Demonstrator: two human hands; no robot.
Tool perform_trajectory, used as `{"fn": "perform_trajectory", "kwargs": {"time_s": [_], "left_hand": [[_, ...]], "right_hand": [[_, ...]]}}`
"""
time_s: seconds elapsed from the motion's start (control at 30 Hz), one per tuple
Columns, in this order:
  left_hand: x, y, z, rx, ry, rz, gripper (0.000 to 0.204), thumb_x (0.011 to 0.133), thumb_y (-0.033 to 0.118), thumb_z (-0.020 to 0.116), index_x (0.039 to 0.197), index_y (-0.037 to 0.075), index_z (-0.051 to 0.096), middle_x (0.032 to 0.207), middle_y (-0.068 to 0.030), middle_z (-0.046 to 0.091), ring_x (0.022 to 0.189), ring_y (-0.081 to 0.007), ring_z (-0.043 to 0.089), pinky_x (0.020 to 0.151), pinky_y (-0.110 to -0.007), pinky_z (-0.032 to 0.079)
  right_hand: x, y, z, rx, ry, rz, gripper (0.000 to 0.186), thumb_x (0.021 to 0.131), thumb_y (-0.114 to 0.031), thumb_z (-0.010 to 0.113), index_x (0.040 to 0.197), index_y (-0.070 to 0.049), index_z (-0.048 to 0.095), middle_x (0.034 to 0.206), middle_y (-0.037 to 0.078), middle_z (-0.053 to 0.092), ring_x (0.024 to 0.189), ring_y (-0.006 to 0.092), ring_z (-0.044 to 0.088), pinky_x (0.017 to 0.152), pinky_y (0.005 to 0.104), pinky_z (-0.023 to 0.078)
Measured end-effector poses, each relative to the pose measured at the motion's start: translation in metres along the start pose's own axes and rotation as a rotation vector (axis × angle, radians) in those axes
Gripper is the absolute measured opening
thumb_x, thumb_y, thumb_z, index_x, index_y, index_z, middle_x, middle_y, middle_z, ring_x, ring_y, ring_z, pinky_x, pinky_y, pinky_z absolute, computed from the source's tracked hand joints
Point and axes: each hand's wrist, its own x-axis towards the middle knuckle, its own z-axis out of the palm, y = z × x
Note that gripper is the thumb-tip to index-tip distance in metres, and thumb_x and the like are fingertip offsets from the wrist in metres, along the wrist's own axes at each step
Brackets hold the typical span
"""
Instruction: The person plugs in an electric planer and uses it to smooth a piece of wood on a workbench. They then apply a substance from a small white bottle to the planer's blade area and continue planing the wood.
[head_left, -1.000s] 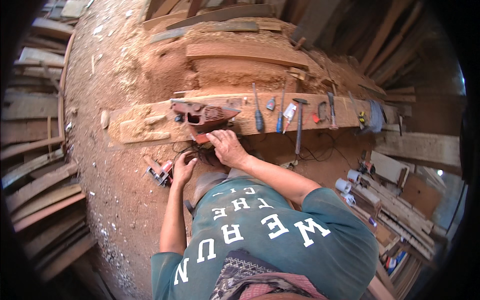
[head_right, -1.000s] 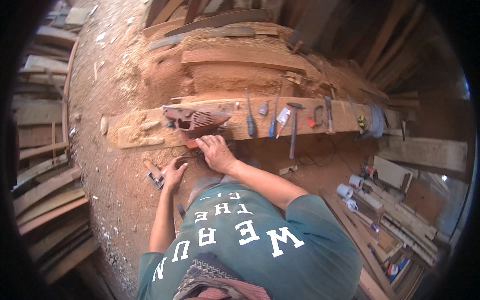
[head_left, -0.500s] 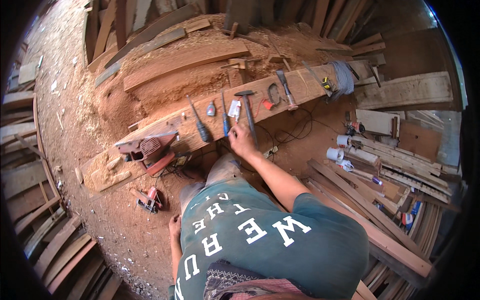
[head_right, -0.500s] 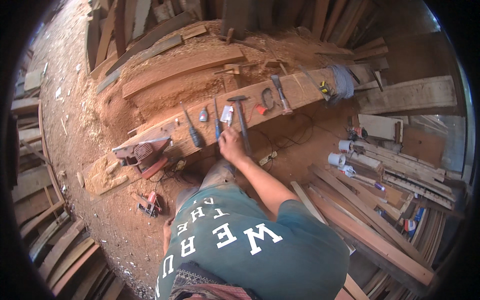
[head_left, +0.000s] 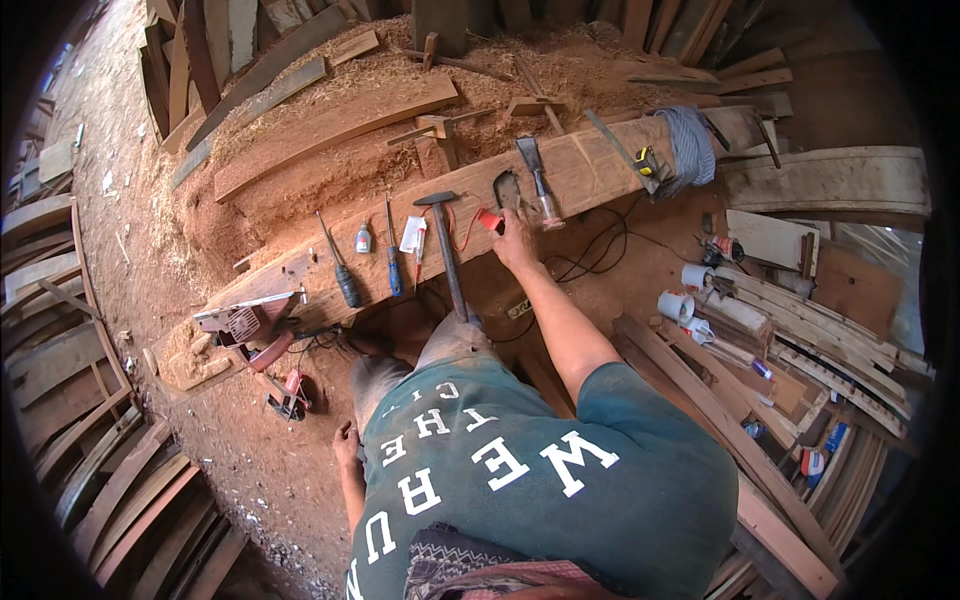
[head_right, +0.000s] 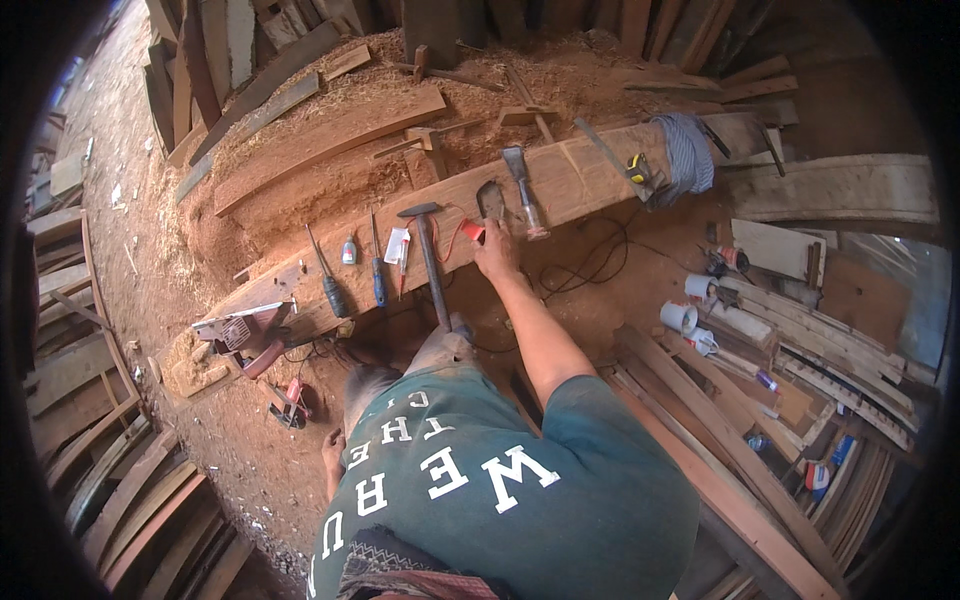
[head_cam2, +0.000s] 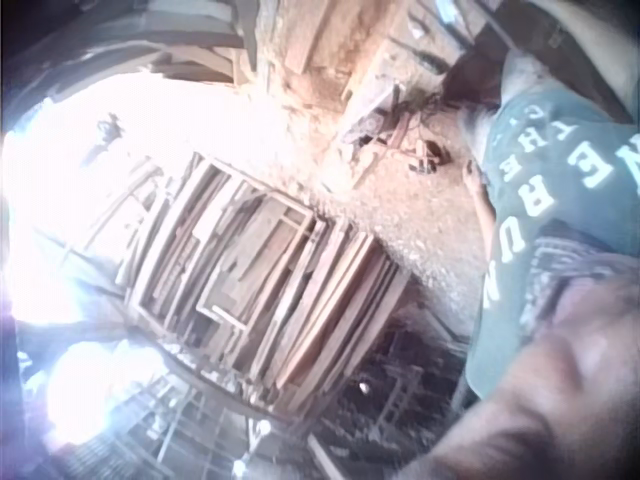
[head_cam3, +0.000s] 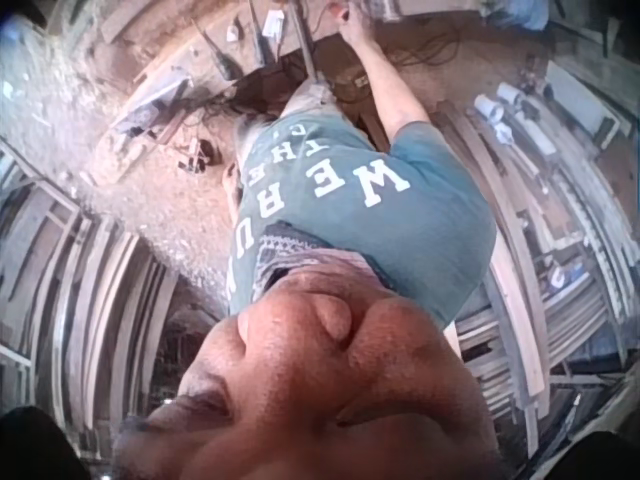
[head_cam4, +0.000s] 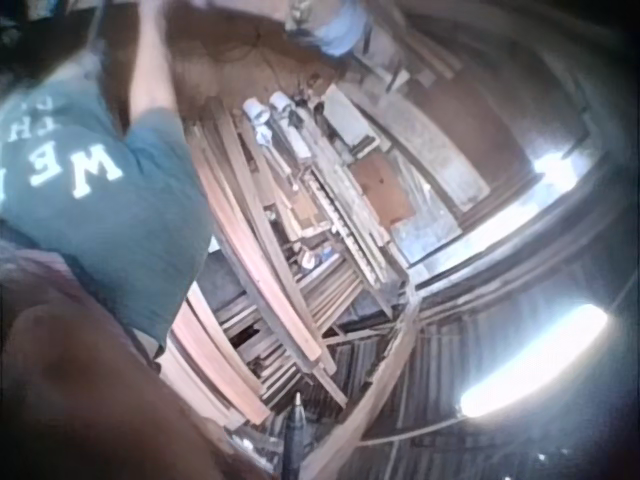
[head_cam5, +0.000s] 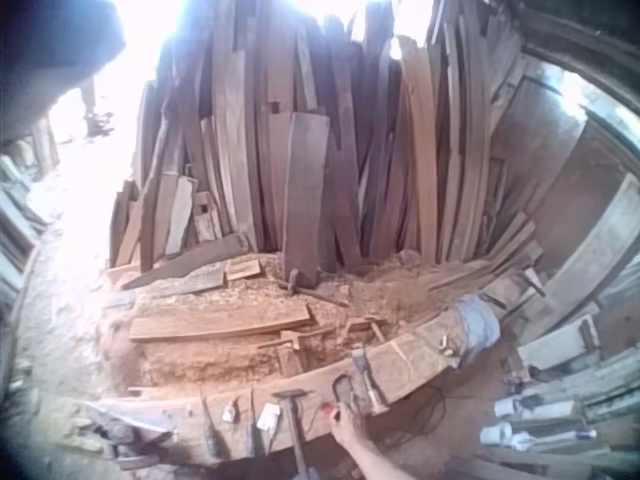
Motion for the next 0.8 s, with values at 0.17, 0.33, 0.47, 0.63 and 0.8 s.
{"fn": "perform_trajectory", "kwargs": {"time_s": [0.17,0.33,0.47,0.63,0.8], "left_hand": [[-0.010,0.017,0.014,0.016,0.004,-0.057,0.045,0.097,0.016,0.069,0.138,-0.002,0.062,0.116,-0.0166,0.073,0.090,-0.0191,0.068,0.080,-0.034,0.057],[-0.012,0.047,0.028,0.054,0.036,-0.006,0.049,0.095,0.017,0.069,0.138,-0.004,0.059,0.124,-0.0209,0.071,0.105,-0.0241,0.070,0.091,-0.035,0.056],[-0.024,0.132,0.042,0.091,0.014,0.132,0.048,0.097,0.018,0.069,0.138,-0.004,0.058,0.128,-0.0223,0.070,0.118,-0.0289,0.068,0.100,-0.038,0.053],[-0.016,0.187,0.050,0.190,-0.048,0.315,0.047,0.098,0.019,0.070,0.138,-0.001,0.058,0.127,-0.0221,0.070,0.117,-0.0307,0.069,0.099,-0.038,0.054],[-0.015,0.234,0.055,0.237,-0.126,0.382,0.046,0.097,0.018,0.070,0.140,0.004,0.058,0.129,-0.0212,0.069,0.116,-0.0305,0.070,0.097,-0.040,0.055]], "right_hand": [[0.001,0.000,-0.005,0.070,0.003,-0.014,0.040,0.083,-0.016,0.081,0.117,-0.001,0.066,0.113,0.022,0.067,0.107,0.0401,0.066,0.094,0.0469,0.053],[0.001,0.000,-0.017,0.245,-0.086,0.028,0.036,0.083,-0.015,0.081,0.114,-0.002,0.069,0.106,0.018,0.072,0.094,0.0311,0.072,0.085,0.0408,0.057],[0.003,0.018,-0.011,0.506,-0.171,0.047,0.039,0.085,-0.016,0.082,0.117,0.000,0.067,0.099,0.012,0.075,0.088,0.0206,0.073,0.079,0.0339,0.057],[0.004,0.016,-0.019,0.778,-0.307,0.225,0.036,0.092,-0.018,0.080,0.119,-0.001,0.064,0.100,0.007,0.075,0.089,0.0128,0.070,0.074,0.0270,0.054],[0.003,0.014,-0.027,0.879,-0.374,0.392,0.022,0.095,-0.018,0.076,0.110,-0.004,0.069,0.099,0.005,0.075,0.083,0.0101,0.068,0.070,0.0246,0.053]]}}
